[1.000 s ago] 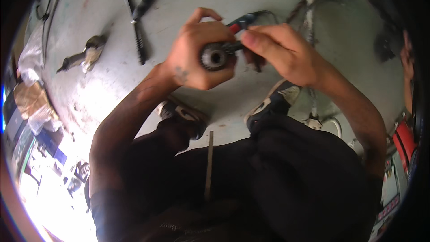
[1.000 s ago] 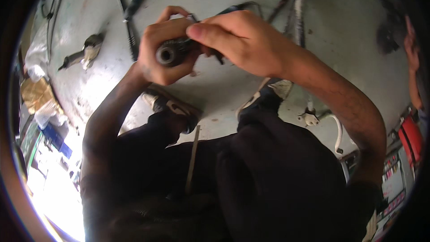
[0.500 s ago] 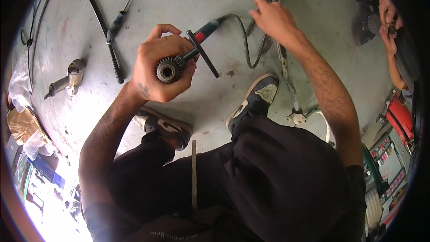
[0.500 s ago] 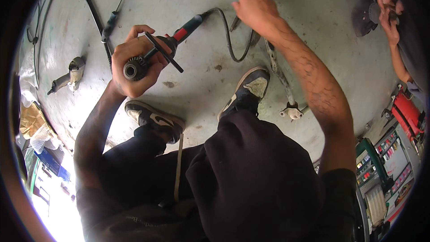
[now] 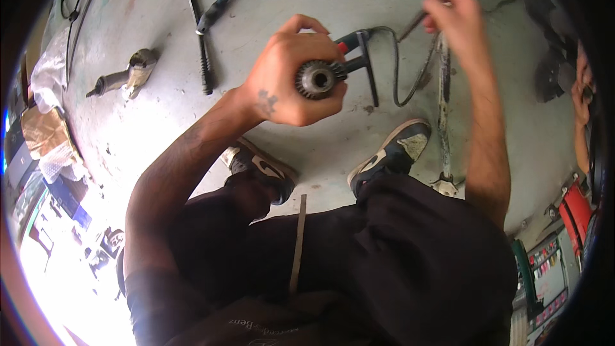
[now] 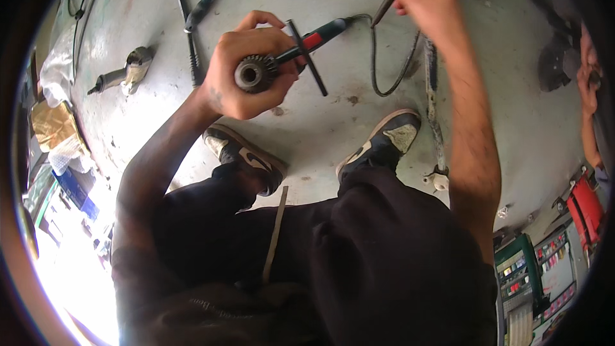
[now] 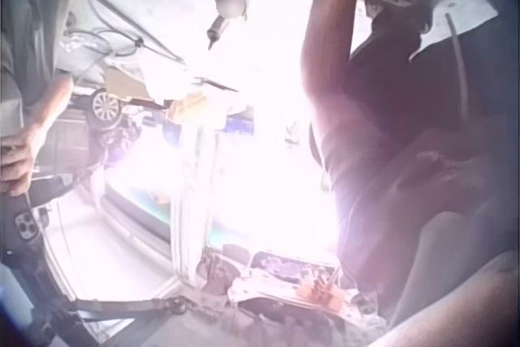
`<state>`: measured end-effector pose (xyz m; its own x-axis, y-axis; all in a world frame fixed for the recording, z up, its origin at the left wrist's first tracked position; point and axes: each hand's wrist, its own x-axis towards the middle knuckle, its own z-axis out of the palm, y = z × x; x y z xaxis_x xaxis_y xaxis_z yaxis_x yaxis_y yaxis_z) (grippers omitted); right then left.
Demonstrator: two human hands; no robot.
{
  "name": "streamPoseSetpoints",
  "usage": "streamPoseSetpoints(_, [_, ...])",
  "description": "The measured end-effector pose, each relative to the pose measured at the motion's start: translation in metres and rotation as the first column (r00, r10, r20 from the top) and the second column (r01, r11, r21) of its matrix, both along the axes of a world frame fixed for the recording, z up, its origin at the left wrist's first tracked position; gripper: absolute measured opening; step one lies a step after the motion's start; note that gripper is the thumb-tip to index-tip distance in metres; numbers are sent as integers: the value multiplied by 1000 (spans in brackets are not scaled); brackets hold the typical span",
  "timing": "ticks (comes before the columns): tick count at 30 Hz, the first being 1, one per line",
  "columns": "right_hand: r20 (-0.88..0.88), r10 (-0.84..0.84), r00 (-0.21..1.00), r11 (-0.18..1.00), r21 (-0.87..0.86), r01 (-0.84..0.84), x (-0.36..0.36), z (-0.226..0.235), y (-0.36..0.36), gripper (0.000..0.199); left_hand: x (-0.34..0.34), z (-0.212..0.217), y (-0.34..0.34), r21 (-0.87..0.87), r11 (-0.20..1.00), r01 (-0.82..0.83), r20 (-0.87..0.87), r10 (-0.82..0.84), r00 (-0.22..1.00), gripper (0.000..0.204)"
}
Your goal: The person sits on the floor and uses a power drill to tighten a screw onto a metal rod with a gear attached. They repeatedly adjust the drill and the rod to secure the connection.
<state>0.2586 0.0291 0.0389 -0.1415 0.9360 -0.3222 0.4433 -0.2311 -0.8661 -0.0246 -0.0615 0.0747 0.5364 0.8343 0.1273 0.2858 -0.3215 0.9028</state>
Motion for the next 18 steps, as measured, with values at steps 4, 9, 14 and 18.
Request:
streamPoseSetpoints(4, [-452, 169, 876, 982, 154, -111, -13, 117, -24, 34, 4, -2, 3, 25, 999, -25, 6, 25, 1000, 15])
streamPoseSetpoints(9, [-512, 448, 733, 884, 374, -279, -45, 135, -38, 34, 5, 1, 7, 18, 1000, -4, -30, 5, 1000, 26])
streamPoseSetpoints(14, [-446, 510, 735, 837, 454, -305, -45, 140, -33, 34, 7, 0, 3, 9, 999, -47, -55, 48, 997, 24])
streamPoseSetpoints(18, [-386, 514, 766, 823, 472, -315, -54, 141, -41, 32, 11, 6, 3, -50, 998, -48, -70, 45, 997, 23])
